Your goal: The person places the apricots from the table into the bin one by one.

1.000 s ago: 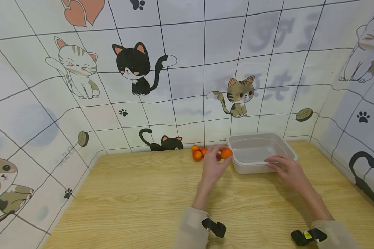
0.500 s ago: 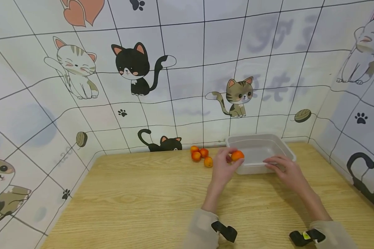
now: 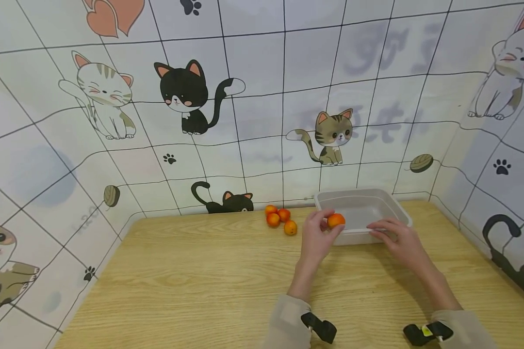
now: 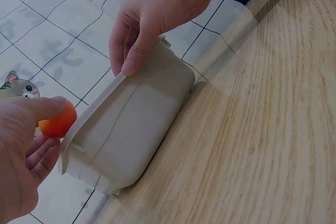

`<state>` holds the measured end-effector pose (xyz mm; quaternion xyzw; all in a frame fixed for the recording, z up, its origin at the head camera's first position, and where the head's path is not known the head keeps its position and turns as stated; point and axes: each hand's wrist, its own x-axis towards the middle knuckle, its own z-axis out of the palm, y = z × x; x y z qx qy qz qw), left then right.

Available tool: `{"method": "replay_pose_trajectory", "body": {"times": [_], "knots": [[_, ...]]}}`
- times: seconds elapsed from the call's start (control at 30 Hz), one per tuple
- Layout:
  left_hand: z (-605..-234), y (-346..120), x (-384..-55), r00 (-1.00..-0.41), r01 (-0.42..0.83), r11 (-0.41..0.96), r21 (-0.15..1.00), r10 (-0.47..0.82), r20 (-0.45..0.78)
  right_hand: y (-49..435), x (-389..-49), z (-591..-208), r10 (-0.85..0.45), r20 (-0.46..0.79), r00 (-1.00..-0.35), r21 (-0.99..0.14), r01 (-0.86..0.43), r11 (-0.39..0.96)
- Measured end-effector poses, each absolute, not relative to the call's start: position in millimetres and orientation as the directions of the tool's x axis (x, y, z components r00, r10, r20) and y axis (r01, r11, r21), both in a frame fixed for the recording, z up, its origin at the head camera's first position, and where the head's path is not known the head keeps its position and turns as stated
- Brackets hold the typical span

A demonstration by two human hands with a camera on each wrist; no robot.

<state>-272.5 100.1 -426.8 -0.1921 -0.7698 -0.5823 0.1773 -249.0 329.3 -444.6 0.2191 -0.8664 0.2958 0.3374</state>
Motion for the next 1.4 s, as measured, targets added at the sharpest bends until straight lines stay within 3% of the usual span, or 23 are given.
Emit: {"method": "replay_pose_trajectory", "body": {"times": [0.53, 1.03, 1.4], "knots": [[-426.5, 94.7, -272.8, -0.843, 0.536, 0.274, 0.799, 0.128, 0.522, 328.0, -247.7, -442.9, -0.189, 0.716, -0.672, -0.348, -0.579, 0.737], [-427.7, 74.0, -279.9, -0.89, 0.455, 0.359, 0.815, 0.141, 0.434, 327.0, -246.7, -443.7, -0.178, 0.716, -0.675, -0.362, -0.578, 0.731], [-432.5, 47.5, -294.2, -0.841, 0.521, 0.456, 0.722, 0.13, 0.525, 327.5, -247.3, -443.8, -0.186, 0.718, -0.67, -0.365, -0.591, 0.719]]}}
